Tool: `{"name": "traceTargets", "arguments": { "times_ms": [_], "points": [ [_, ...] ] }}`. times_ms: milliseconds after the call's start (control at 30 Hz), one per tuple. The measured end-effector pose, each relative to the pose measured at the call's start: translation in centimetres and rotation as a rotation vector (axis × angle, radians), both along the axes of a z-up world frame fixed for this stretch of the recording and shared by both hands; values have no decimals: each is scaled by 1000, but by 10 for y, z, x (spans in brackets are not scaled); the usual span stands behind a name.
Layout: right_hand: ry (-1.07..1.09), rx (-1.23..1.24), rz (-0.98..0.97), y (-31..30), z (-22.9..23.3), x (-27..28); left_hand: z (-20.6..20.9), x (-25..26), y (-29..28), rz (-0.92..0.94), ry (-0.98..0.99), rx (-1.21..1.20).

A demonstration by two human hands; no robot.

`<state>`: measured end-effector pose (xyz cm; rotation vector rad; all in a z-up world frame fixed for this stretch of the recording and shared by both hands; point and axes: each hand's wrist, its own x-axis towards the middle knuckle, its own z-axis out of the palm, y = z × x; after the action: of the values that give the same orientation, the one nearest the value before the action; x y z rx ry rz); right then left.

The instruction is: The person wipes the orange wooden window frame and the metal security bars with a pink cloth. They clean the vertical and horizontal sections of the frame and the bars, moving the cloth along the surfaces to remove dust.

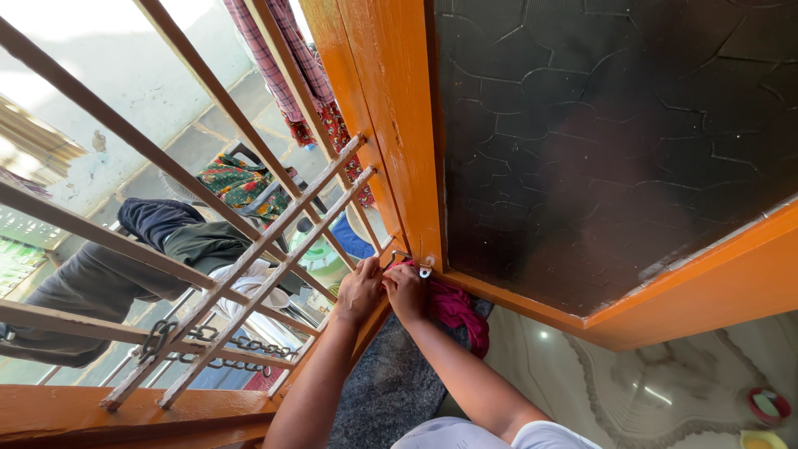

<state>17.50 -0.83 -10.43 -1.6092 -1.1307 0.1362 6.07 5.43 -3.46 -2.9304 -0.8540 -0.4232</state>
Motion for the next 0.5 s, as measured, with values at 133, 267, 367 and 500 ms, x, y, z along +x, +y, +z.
{"name": "traceTargets", "arguments": {
  "times_ms": [133, 267, 367, 500],
  "points": [
    [53, -165, -32, 9, -2, 0, -4, 0, 1, -57, -57, 78],
    [-129, 114, 62, -15, 9, 0, 2, -1, -1, -69, -73, 65],
    [-107, 154, 109, -20, 14, 1, 7, 1, 0, -68, -61, 49],
    [-99, 62, 72, -1, -2, 5, 5, 0, -1, -75, -94, 22]
  ]
}}
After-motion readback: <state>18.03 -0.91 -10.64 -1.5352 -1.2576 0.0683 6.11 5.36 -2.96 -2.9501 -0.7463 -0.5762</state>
